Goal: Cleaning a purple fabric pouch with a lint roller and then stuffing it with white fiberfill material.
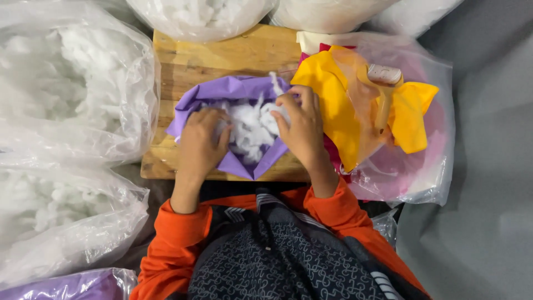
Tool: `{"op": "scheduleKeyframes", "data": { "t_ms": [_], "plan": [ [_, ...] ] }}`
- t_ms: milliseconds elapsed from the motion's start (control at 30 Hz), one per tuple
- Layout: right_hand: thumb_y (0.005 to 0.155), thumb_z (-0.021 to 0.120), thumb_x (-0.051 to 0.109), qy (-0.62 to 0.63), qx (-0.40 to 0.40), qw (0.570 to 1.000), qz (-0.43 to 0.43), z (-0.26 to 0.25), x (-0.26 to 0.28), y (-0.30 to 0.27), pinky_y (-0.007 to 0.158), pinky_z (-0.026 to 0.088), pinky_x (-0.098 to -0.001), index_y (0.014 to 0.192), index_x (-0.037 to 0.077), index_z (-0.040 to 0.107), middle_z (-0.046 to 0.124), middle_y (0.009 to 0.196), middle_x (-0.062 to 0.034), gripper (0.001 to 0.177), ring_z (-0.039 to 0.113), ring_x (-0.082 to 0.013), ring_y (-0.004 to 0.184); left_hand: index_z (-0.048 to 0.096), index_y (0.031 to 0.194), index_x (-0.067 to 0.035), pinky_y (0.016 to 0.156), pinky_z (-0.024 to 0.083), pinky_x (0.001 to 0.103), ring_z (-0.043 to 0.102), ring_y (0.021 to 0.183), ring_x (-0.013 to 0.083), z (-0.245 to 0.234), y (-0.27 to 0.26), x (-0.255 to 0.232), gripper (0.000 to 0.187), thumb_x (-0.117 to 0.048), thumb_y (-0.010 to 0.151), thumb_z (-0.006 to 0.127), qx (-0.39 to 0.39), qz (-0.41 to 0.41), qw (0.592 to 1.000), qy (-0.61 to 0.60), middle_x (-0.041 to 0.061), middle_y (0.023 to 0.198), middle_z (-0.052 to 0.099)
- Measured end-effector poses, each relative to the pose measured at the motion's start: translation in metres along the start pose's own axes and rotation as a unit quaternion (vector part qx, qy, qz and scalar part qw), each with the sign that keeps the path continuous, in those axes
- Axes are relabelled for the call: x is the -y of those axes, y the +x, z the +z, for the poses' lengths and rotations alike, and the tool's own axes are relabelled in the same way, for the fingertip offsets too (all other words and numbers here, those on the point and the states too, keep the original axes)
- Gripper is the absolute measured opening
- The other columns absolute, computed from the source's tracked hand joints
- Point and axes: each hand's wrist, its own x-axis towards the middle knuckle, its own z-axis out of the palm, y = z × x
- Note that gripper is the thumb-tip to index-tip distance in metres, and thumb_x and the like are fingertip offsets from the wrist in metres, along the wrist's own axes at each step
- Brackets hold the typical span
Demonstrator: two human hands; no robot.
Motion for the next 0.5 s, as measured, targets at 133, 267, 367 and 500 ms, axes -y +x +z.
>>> {"op": "scheduleKeyframes", "data": {
  "t_ms": [133, 267, 367, 500],
  "plan": [
    [0.093, 0.072, 0.013, 0.089, 0.13, 0.986, 0.053, 0.043, -0.016, -0.008, 0.084, 0.055, -0.0417, 0.111, 0.018, 0.065, 0.06, 0.106, -0.0052, 0.02, 0.069, -0.0289, 0.09, 0.069, 0.103, -0.01, 0.087, 0.055, 0.044, 0.069, 0.097, 0.0385, 0.029, 0.002, 0.016, 0.022, -0.013, 0.085, 0.082, -0.01, -0.009, 1.0, 0.007, 0.014, 0.106, 0.069],
    [0.088, 0.071, 0.005, 0.058, 0.229, 0.972, 0.02, 0.131, -0.025, -0.018, 0.092, 0.055, -0.038, 0.113, 0.018, 0.066, 0.06, 0.112, -0.0061, 0.029, 0.068, -0.03, 0.106, 0.075, 0.111, -0.019, 0.094, 0.056, 0.042, 0.07, 0.113, 0.0267, 0.097, -0.005, 0.038, 0.027, -0.023, 0.085, 0.076, 0.137, -0.063, 0.977, 0.149, 0.005, 0.113, 0.073],
    [0.087, 0.071, 0.003, 0.044, 0.228, 0.973, 0.001, 0.135, -0.032, -0.008, 0.095, 0.056, -0.0381, 0.116, 0.019, 0.062, 0.058, 0.117, -0.0077, 0.034, 0.066, -0.0301, 0.112, 0.071, 0.127, -0.021, 0.106, 0.047, 0.048, 0.058, 0.131, 0.0263, 0.078, -0.004, 0.023, 0.041, -0.025, 0.086, 0.077, 0.197, -0.102, 0.95, 0.219, 0.003, 0.13, 0.068],
    [0.095, 0.074, 0.02, 0.083, 0.064, 0.992, -0.068, 0.042, 0.009, 0.021, 0.091, 0.057, -0.0394, 0.109, 0.014, 0.066, 0.059, 0.122, -0.0085, 0.017, 0.066, -0.0314, 0.111, 0.075, 0.115, -0.014, 0.089, 0.054, 0.047, 0.061, 0.119, 0.0279, 0.036, -0.01, 0.003, 0.039, -0.031, 0.08, 0.083, 0.127, -0.063, 0.975, 0.171, 0.005, 0.115, 0.069]
  ]
}}
